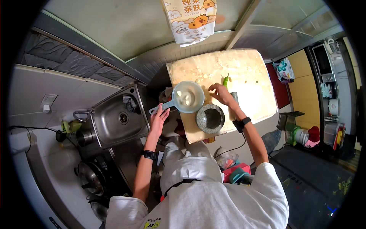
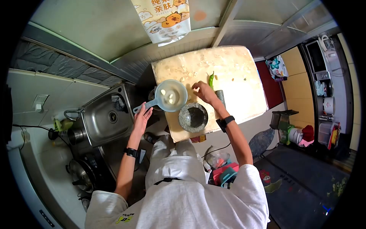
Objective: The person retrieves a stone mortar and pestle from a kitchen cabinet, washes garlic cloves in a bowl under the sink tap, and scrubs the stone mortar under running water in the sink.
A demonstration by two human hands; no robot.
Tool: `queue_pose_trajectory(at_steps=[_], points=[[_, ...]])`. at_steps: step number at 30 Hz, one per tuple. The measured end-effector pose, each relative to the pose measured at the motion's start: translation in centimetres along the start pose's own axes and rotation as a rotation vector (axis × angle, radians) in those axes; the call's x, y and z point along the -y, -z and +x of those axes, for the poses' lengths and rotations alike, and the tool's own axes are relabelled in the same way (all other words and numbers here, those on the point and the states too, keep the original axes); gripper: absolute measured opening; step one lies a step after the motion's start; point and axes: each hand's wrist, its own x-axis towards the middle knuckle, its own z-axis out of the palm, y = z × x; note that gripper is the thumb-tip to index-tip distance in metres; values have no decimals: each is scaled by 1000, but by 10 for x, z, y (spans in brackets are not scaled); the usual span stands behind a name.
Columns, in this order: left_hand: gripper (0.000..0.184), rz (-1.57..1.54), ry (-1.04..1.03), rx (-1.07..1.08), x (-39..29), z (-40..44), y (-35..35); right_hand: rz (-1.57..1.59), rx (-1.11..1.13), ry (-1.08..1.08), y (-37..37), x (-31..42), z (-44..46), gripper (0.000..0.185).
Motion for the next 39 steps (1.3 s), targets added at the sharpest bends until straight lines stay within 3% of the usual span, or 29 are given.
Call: queue_pose_trajectory(at_steps=[3,7,12,14,15,18,21,23,25,29,34,39], points=[[44,4,-1,0,1,-1,-1,31,137,109,-18,-12,-3,30],[44,2,-2,-6,3,-4,1,291,134,132,-47,-34,0,32],[45,1,-7,-9,1,-4,-2,-146,138,120,-36,-33,5,19],[43,-9,-9,-17,2,-3,-1,57,-113,-82,-31,-20,6,22],[43,-11,-12,-18,2,-2,-1,58,-113,-81,-25,-9,9,22],[44,-5,-11,-15,2,-4,-1,574,11,-30,-2,36,9,27],[43,9,-2,-14,2,-4,-3,593,101,-69,14,48,9,26],[43,9,-9,-18,2,-4,-3,444,79,-85,10,13,7,25],[44,-5,-13,-23,3,-3,-2,39,165,-36,8,-10,1,24],[44,-12,-17,-30,3,-3,-3,31,337,25,-13,-34,-20,18],[44,-3,-4,-32,3,-3,-2,12,250,10,-20,-37,-30,19],[44,11,3,-32,2,-2,-6,146,100,-197,-2,-8,-19,23]])
